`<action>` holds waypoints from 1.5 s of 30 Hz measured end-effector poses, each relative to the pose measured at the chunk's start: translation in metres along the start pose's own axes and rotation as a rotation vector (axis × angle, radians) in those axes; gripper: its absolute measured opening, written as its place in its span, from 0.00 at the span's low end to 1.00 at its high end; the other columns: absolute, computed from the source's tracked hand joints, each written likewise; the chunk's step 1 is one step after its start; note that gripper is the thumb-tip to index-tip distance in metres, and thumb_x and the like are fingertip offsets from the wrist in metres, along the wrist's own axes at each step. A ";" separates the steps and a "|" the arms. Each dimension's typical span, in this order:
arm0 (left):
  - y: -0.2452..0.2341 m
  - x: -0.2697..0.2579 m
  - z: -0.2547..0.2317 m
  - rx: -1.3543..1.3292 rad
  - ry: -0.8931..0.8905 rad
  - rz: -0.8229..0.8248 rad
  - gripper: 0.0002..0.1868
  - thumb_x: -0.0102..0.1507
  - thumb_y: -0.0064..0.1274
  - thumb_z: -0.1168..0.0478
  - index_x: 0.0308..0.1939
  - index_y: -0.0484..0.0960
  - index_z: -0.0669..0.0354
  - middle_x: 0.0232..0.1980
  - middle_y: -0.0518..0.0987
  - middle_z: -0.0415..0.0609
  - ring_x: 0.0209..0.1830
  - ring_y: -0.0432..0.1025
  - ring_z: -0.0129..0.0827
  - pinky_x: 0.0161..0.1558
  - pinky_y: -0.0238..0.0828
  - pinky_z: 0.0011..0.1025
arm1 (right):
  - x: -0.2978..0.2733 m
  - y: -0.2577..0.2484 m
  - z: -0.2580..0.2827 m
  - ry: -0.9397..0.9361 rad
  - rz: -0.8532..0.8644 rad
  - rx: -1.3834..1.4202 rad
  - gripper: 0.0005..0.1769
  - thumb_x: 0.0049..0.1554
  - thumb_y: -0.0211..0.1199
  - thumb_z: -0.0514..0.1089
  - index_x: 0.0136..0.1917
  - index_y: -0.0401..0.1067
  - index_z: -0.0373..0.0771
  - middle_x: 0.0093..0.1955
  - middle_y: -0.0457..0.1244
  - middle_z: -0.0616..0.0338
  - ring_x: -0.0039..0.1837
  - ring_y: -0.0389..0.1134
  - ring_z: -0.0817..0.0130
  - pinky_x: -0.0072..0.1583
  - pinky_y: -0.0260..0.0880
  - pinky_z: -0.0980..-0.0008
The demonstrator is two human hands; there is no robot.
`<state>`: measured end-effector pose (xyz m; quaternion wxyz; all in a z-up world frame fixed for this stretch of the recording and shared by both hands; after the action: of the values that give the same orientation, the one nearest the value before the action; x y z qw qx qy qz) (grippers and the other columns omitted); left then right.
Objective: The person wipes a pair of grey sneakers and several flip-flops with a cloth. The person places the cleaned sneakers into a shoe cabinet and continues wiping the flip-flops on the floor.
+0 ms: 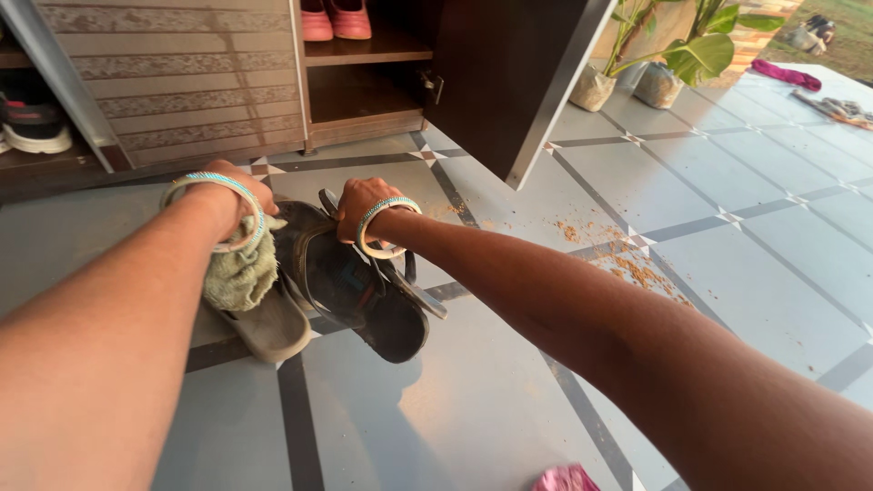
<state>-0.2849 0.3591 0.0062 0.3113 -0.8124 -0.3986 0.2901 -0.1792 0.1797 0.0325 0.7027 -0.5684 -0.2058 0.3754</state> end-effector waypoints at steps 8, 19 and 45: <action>-0.026 0.001 0.017 0.034 -0.018 -0.036 0.20 0.55 0.70 0.63 0.48 0.87 0.71 0.51 0.84 0.64 0.51 0.79 0.51 0.53 0.74 0.43 | 0.017 -0.031 0.026 0.060 -0.129 -0.148 0.23 0.52 0.68 0.46 0.60 0.73 0.41 0.58 0.69 0.48 0.60 0.72 0.50 0.58 0.75 0.54; -0.032 0.023 0.044 0.015 -0.028 -0.090 0.19 0.53 0.72 0.64 0.46 0.89 0.69 0.49 0.86 0.60 0.47 0.80 0.44 0.51 0.75 0.40 | 0.074 -0.023 -0.054 0.185 -0.216 -0.135 0.23 0.52 0.71 0.48 0.61 0.75 0.47 0.60 0.69 0.55 0.65 0.70 0.54 0.63 0.72 0.58; -0.093 -0.005 0.089 0.045 -0.097 -0.356 0.08 0.54 0.68 0.60 0.37 0.93 0.51 0.44 0.88 0.51 0.44 0.81 0.40 0.55 0.74 0.36 | 0.134 0.126 0.037 -0.215 0.067 0.111 0.21 0.51 0.69 0.44 0.59 0.78 0.54 0.59 0.69 0.50 0.62 0.72 0.52 0.63 0.73 0.58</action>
<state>-0.3948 0.4249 0.0192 0.3561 -0.7071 -0.5440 0.2780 -0.1580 0.3150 -0.0958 0.6941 -0.4916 -0.2398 0.4681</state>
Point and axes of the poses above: each hand's wrist, its own x-axis towards the middle knuckle, its own y-axis out of the palm, z = x × y, the point moved 7 cm from there along x, towards the middle knuckle
